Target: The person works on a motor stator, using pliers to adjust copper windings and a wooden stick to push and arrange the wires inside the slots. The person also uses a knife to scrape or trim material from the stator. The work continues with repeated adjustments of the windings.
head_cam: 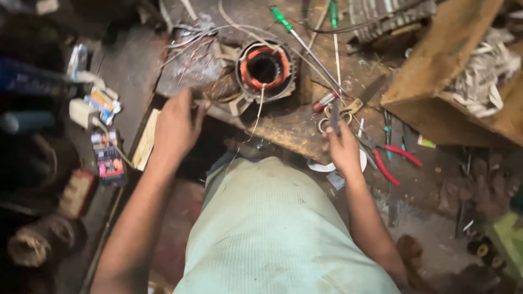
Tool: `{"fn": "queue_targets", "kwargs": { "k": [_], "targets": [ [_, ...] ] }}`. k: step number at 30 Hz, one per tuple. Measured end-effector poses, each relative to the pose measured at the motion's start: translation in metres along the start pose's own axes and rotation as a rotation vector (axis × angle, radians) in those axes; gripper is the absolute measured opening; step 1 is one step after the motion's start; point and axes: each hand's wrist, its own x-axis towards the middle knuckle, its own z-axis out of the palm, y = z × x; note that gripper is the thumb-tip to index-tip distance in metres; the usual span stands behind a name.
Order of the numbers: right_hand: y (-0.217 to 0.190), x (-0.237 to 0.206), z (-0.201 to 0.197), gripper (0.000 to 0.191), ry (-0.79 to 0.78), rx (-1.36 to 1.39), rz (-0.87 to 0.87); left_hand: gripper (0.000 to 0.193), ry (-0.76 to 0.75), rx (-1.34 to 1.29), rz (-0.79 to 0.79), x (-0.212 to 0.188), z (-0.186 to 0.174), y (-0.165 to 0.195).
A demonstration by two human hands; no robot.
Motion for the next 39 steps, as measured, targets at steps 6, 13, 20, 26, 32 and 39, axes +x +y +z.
{"fn": "queue_targets", "kwargs": {
  "k": [6,13,20,26,32,39],
  "targets": [
    [-0.021,0.021,0.002,0.041,0.498,-0.550,-0.460,0.080,-0.075,-0.145,0.350,0.103,0.037,-0.039],
    [-0.061,-0.019,0.080,0.037,0.231,-0.189,-0.294,0.081,-0.395,-0.531,0.318,0.150,0.058,-0.046],
    [-0.060,-0.014,0.138,0.070,0.120,0.230,-0.296,0.066,-0.293,-0.276,0.224,0.133,0.074,-0.048],
    [-0.055,0.052,0.076,0.092,-0.036,0.241,-0.209,0.068,-0.286,-0.135,-0.062,0.032,0.097,0.012],
    [-0.087,0.122,0.007,0.090,-0.439,0.034,-0.163,0.082,-0.439,-0.328,-0.064,-0.009,0.105,0.055],
    [-0.096,0.082,-0.033,0.038,0.089,-0.350,-0.563,0.057,-0.295,-0.244,-0.183,-0.042,0.090,0.039]
  ]
}}
